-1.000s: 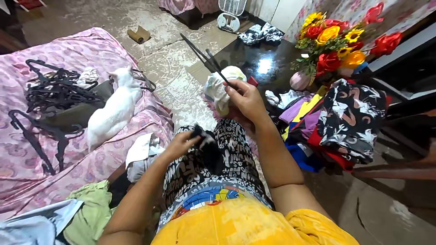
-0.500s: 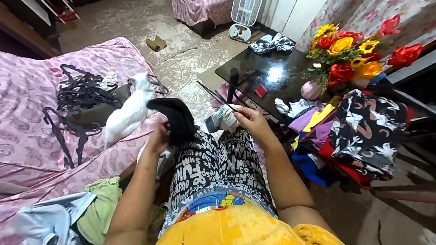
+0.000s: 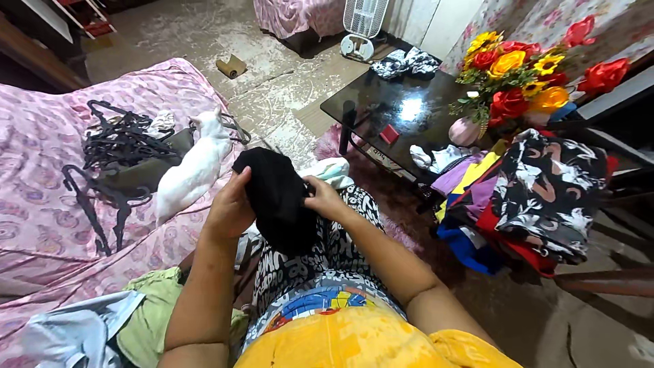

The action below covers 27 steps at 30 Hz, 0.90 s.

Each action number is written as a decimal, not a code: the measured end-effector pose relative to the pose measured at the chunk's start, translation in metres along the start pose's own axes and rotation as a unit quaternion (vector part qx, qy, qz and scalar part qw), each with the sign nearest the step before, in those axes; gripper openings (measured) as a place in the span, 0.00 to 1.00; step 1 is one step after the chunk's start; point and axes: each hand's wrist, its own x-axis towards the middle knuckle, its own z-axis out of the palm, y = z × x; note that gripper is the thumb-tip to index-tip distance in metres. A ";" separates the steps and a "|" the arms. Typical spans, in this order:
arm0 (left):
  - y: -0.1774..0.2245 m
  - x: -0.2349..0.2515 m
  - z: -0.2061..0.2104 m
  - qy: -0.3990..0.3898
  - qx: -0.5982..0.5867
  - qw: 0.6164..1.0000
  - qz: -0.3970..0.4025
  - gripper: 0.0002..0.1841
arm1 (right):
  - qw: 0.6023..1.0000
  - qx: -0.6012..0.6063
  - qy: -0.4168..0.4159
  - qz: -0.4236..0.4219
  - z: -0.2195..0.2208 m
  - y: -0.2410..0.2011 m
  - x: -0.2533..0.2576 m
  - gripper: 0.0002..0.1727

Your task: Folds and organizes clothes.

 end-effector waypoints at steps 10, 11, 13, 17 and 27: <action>-0.029 -0.022 -0.093 0.105 0.276 0.944 -0.147 0.26 | 0.984 0.145 0.008 0.103 -0.048 0.012 0.000 0.14; -0.029 -0.025 -0.098 0.109 0.273 0.944 -0.148 0.26 | 0.984 0.146 0.011 0.104 -0.052 0.012 -0.002 0.14; -0.027 -0.029 -0.104 0.130 0.240 0.954 -0.124 0.23 | 0.984 0.144 0.022 0.103 -0.055 0.015 -0.004 0.13; -0.023 -0.036 -0.109 0.152 0.059 0.987 -0.010 0.15 | 0.992 0.077 0.055 0.085 -0.054 0.021 -0.003 0.10; -0.038 -0.020 -0.095 0.025 0.014 0.997 -0.077 0.45 | 0.989 -0.121 -0.076 -0.034 -0.036 0.026 -0.010 0.27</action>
